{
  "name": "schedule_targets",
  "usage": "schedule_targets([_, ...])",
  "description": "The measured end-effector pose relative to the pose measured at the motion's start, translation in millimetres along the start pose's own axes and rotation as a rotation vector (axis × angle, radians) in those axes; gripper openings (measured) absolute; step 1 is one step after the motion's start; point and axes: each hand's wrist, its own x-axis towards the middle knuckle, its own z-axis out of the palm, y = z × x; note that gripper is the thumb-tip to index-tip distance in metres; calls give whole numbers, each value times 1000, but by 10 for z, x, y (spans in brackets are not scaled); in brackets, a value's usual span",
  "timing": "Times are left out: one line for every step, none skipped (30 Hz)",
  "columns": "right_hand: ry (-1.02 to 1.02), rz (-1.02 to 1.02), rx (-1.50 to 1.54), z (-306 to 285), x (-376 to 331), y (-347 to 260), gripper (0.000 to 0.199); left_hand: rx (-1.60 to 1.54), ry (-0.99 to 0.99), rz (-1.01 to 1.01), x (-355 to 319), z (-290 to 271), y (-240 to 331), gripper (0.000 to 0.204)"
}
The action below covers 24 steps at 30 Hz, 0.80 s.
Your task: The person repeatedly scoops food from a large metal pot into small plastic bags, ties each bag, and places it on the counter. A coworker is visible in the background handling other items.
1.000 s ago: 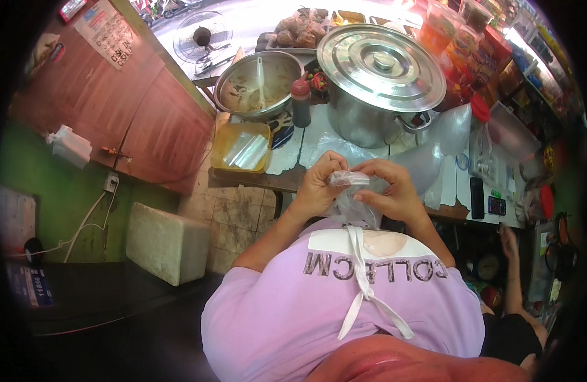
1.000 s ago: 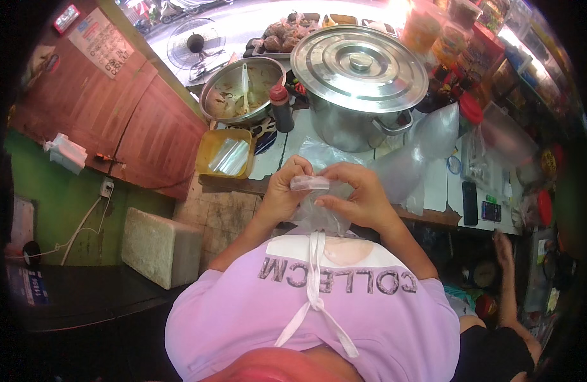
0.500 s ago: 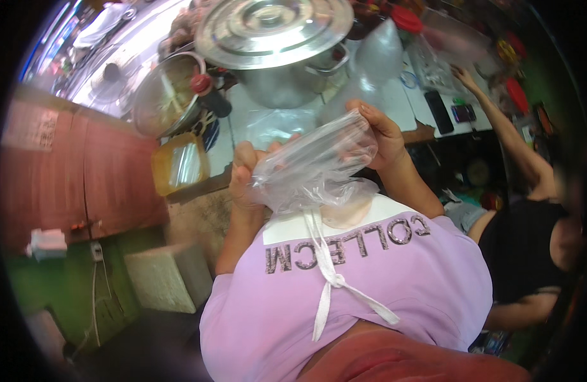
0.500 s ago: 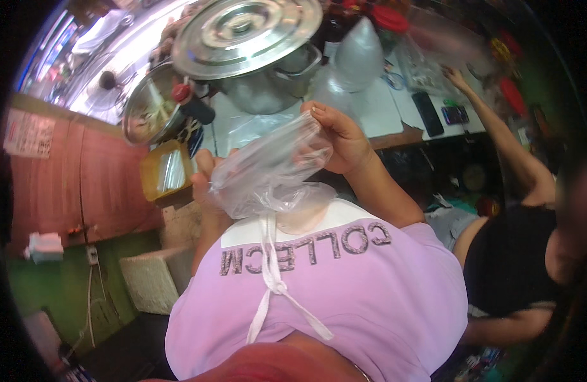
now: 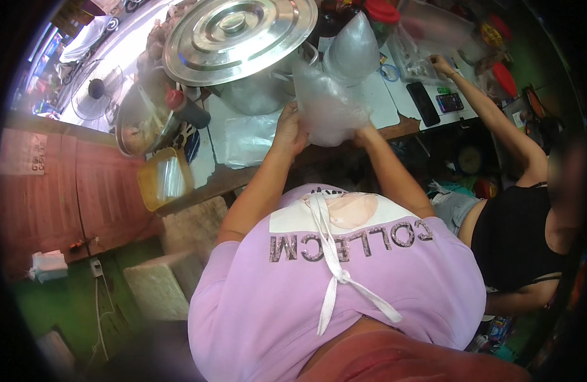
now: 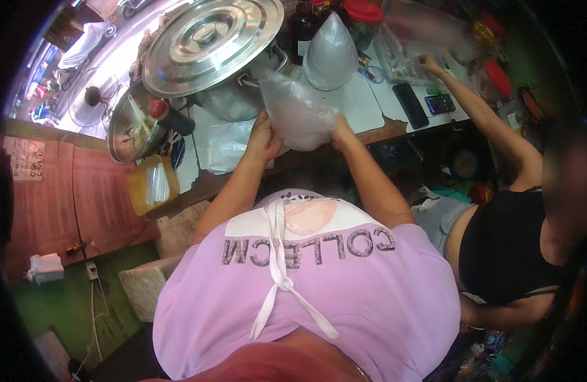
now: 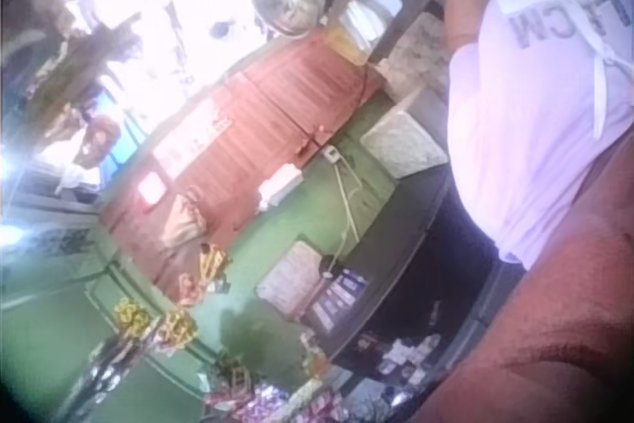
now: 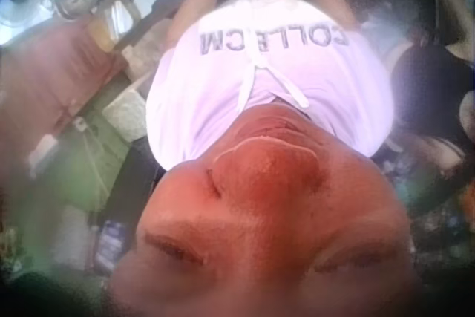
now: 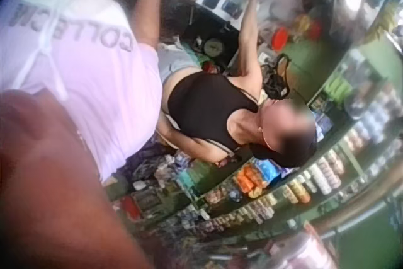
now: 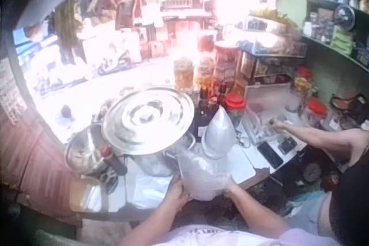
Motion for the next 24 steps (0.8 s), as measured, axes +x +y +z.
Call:
schedule_targets([24, 23, -31, 10, 78, 161, 23, 35, 55, -49, 34, -99, -52, 24])
schedule_targets([35, 37, -39, 9, 154, 260, 23, 71, 18, -43, 79, -183, -81, 22])
schedule_targets([40, 26, -64, 14, 235, 321, 24, 115, 15, -58, 132, -255, -91, 21])
schedule_targets([40, 3, -89, 13, 313, 344, 24, 158, 51, -88, 178, -315, -100, 20])
schedule_targets([41, -19, -115, -4, 377, 346, 25, 136, 12, -76, 226, -363, -112, 20])
schedule_targets([47, -34, -129, -11, 442, 354, 25, 111, 10, -79, 273, -405, -129, 20])
schedule_targets([53, -45, -142, -31, 480, 382, 25, 70, -54, -52, 310, -452, -151, 20])
schedule_targets([62, -53, -154, -43, 514, 429, 26, -1, -1, -129, 323, -512, -179, 21])
schedule_targets([74, -58, -165, -67, 523, 497, 26, -89, -10, -171, 302, -588, -220, 22])
schedule_targets([85, -61, -175, -85, 517, 581, 27, -200, -85, -158, 277, -676, -236, 24])
schedule_targets([90, -63, -182, -89, 536, 639, 27, -166, -55, -217, 261, -726, -286, 25])
schedule_targets([84, -68, -191, -101, 545, 682, 28, -152, -87, -216, 248, -769, -317, 27])
schedule_targets([78, -63, -196, -116, 558, 702, 28, -204, -128, -232, 244, -796, -334, 27])
schedule_targets([67, -58, -198, -138, 580, 691, 28, -234, -88, -269, 246, -815, -337, 27])
schedule_targets([59, -54, -200, -163, 617, 645, 29, -196, -67, -256, 265, -820, -326, 26])
schedule_targets([55, -51, -203, -196, 642, 596, 29, -176, -37, -259, 290, -797, -337, 24])
schedule_targets([56, -47, -209, -232, 676, 530, 30, -184, -14, -240, 328, -786, -312, 25])
schedule_targets([52, -47, -209, -256, 705, 472, 30, -217, -70, -208, 372, -764, -287, 25])
schedule_targets([48, -44, -211, -276, 733, 419, 31, -249, -131, -184, 403, -755, -260, 26])
schedule_targets([45, -43, -213, -283, 751, 389, 31, -224, -134, -168, 426, -743, -245, 28])
schedule_targets([42, -41, -212, -280, 773, 368, 31, -200, -137, -159, 445, -726, -246, 30])
schedule_targets([36, -41, -213, -271, 782, 370, 32, -187, -124, -159, 457, -711, -248, 31])
schedule_targets([34, -39, -214, -253, 799, 381, 32, -188, -113, -178, 472, -695, -253, 41])
schedule_targets([29, -38, -214, -234, 807, 406, 33, -190, -132, -173, 482, -675, -260, 43])
